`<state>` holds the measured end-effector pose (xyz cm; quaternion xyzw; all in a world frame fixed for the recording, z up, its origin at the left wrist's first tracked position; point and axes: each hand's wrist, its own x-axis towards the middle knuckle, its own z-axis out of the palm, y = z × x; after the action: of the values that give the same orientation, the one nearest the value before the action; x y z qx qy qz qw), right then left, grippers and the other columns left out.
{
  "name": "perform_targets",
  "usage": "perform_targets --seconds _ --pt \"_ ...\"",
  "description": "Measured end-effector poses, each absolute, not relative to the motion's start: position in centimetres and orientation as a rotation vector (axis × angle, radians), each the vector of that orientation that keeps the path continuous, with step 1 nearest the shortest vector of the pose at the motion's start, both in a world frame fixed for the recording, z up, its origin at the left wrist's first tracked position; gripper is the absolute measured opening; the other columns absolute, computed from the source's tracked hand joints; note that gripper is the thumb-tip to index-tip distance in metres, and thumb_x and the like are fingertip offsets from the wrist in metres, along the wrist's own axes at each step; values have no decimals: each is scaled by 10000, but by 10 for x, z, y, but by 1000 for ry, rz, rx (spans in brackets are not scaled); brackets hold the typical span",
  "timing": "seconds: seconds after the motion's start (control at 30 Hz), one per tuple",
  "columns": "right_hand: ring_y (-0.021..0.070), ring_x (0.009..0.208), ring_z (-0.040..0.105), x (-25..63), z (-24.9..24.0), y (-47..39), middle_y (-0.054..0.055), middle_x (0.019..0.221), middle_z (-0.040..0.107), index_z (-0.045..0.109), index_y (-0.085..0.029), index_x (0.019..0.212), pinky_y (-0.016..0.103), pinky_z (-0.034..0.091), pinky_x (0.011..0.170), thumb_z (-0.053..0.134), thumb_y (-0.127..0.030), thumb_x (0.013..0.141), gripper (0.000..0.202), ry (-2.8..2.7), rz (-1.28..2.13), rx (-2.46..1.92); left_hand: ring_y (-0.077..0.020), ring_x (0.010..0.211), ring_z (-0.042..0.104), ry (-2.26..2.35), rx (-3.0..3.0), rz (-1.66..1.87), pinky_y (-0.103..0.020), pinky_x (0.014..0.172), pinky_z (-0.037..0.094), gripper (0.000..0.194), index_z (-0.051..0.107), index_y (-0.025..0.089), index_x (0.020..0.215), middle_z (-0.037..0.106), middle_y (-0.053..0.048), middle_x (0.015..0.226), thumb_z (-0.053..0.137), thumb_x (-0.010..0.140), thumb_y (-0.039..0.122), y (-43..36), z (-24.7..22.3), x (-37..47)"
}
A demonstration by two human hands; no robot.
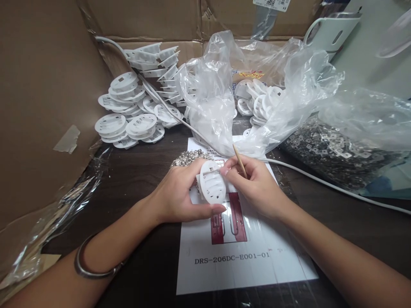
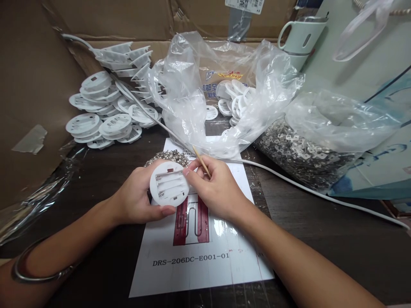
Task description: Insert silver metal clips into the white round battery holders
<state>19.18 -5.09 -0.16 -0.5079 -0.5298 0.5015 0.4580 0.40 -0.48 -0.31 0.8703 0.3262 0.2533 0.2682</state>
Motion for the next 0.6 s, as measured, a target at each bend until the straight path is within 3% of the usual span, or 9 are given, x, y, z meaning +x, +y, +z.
perform_targets --seconds 0.3,0.6 --pt "55 434 297 195 4 -51 -73 483 333 606 -163 727 218 194 410 617 -258 820 133 -1447 1119 -1358 -192 702 680 814 2503 633 -276 585 483 606 571 173 1034 714 -44 877 651 680 659 -1 -3 4" --pt "61 477 328 196 2 -49 -56 537 395 557 -157 714 218 247 431 649 -318 807 207 -1328 1174 -1340 -171 638 660 846 2480 626 -267 559 466 599 564 178 1058 699 -14 802 663 680 633 -2 0 5"
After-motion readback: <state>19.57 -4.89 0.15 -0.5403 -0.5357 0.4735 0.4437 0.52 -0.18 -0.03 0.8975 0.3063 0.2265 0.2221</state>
